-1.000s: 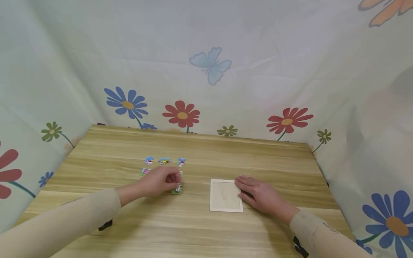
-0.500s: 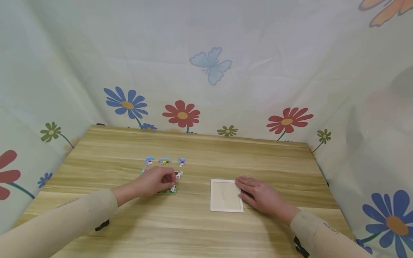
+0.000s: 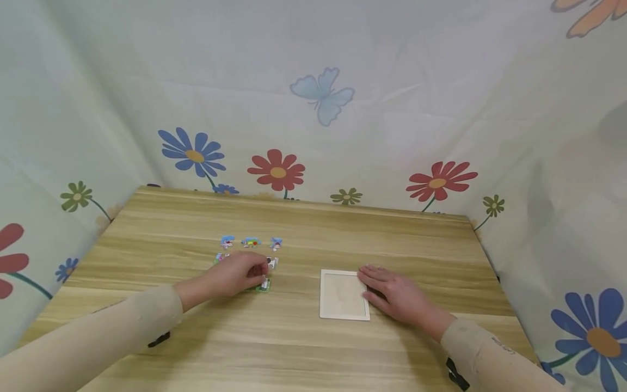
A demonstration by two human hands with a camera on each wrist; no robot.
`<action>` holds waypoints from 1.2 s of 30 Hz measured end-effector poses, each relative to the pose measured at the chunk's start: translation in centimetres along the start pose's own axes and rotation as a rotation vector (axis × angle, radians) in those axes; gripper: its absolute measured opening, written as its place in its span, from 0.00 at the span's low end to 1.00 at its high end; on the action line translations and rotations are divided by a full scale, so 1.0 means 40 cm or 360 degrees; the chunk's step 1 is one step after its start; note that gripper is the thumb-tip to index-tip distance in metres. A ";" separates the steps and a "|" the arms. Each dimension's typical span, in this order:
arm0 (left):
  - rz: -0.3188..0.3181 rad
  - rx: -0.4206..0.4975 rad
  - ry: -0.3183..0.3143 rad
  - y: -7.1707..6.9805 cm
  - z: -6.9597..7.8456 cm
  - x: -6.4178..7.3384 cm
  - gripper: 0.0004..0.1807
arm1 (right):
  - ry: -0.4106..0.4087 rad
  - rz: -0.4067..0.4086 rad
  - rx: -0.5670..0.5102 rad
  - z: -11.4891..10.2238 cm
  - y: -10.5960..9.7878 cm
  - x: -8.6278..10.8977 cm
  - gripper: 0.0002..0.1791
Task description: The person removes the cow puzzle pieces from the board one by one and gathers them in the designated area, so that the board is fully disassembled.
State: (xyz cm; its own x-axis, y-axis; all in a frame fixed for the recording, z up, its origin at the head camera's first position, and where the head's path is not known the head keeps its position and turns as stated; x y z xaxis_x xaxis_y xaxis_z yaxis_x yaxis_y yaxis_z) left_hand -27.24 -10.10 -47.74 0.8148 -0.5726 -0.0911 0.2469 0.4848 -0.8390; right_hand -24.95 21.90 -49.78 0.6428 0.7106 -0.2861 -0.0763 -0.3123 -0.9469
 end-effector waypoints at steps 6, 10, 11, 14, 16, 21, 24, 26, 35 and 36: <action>-0.0005 -0.0041 0.0009 0.009 0.005 -0.010 0.07 | 0.0009 -0.0010 0.0018 0.002 0.002 0.001 0.31; 0.0003 -0.0059 0.0008 0.007 0.007 -0.008 0.06 | 0.0001 -0.0002 -0.0001 0.000 0.001 0.000 0.31; 0.0011 -0.0067 0.0010 0.005 0.007 -0.006 0.06 | -0.0001 0.0000 -0.0008 0.000 0.002 -0.001 0.31; 0.0038 -0.0084 0.0032 0.000 0.006 0.000 0.07 | -0.0007 0.0008 -0.0019 0.000 0.002 -0.001 0.31; 0.0054 -0.0099 0.0053 -0.001 0.006 0.004 0.10 | -0.0010 0.0016 -0.0016 0.000 0.002 -0.001 0.31; 0.0027 -0.0095 0.0110 0.009 0.007 0.012 0.11 | -0.0020 0.0030 -0.0012 -0.001 0.001 -0.001 0.31; 0.0015 -0.0105 0.0121 0.016 0.008 0.014 0.10 | -0.0014 0.0022 -0.0014 -0.001 0.001 -0.002 0.31; 0.0020 -0.0114 0.0122 0.018 0.008 0.014 0.10 | -0.0003 0.0012 -0.0017 -0.001 0.001 -0.003 0.31; 0.0029 -0.0116 0.0114 0.019 0.017 0.015 0.09 | 0.0004 0.0005 -0.0016 -0.003 0.000 -0.002 0.31; 0.0032 -0.0119 0.0115 0.019 0.018 0.015 0.09 | 0.0006 0.0004 -0.0016 -0.002 0.001 -0.002 0.31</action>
State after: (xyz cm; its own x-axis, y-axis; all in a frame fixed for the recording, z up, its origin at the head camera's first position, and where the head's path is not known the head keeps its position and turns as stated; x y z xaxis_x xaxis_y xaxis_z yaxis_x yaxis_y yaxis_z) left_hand -26.19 -9.61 -48.03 0.7784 -0.6109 -0.1445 0.1888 0.4475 -0.8741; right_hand -24.94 21.78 -49.77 0.6454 0.7076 -0.2878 -0.0703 -0.3202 -0.9447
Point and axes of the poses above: each hand's wrist, its own x-axis away from the middle knuckle, its own y-axis out of the palm, z = x × y, the point moved 9 cm from there along -x, towards the middle knuckle, and after that the axes turned 4 degrees about z, right-handed, at the moved point
